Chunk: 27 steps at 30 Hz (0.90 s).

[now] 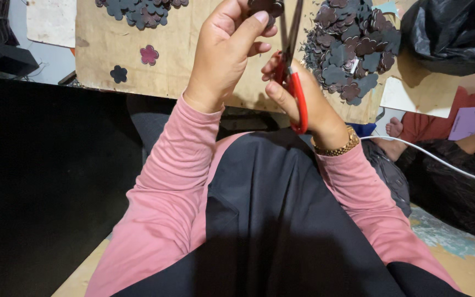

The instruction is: The person sits at a workbench and trims the edges of small flower-shaped leather pieces with red-handled shears, holding each piece in one hand while cutting with the other, then sets the trimmed piece on a pile on the table and picks up the next one.

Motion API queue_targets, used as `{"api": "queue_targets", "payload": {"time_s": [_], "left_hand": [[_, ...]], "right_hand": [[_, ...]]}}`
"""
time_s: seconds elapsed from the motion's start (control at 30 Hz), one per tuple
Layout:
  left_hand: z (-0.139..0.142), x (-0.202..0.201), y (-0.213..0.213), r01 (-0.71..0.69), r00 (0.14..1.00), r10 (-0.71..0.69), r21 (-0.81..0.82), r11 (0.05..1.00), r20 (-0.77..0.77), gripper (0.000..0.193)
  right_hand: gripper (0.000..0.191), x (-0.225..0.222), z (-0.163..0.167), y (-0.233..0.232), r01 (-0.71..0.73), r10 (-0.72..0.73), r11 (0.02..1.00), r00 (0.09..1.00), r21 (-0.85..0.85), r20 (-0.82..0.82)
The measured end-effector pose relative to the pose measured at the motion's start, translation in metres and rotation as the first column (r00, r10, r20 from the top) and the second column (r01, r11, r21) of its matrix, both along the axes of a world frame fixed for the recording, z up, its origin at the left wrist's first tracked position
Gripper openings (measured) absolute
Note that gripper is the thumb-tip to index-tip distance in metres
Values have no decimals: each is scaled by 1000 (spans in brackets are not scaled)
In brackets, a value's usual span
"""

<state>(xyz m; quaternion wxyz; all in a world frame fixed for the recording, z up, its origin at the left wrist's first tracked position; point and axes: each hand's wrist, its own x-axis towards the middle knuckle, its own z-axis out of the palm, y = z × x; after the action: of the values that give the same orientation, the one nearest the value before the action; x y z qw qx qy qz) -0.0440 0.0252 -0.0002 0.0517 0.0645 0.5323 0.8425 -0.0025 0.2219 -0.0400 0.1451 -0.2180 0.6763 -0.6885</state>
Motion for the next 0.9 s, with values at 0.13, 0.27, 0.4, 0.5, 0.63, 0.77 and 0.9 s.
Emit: {"api": "queue_targets", "payload": {"time_s": [0.13,0.27,0.4,0.5,0.63,0.77,0.9], "left_hand": [[1,2,-2,-25,998,22,-36,999,-66,19],[4,2,-2,-58,995,49,-104,993,-87,17],[7,4,-2,-39,995,28,-122,992,-97,13],[9,4,0,-40,997,33,-91,995,-75,14],[10,5,3,-48,996,44,-54,997,-81,15],[10,6,9,-59,994,53,-54,997,-100,14],[9,7,13,-71,990,61,-78,994,-127,13]], "right_hand": [[52,1,1,0,-42,42,998,999,44,6],[58,3,7,2,-46,48,999,997,-29,66],[58,4,11,1,-51,57,995,995,-81,80],[58,2,12,1,-47,50,997,997,-53,61],[56,1,14,2,-41,41,999,999,1,22],[52,0,14,0,-15,15,1000,1000,11,2],[51,0,14,-2,6,-4,999,998,-40,67]]}}
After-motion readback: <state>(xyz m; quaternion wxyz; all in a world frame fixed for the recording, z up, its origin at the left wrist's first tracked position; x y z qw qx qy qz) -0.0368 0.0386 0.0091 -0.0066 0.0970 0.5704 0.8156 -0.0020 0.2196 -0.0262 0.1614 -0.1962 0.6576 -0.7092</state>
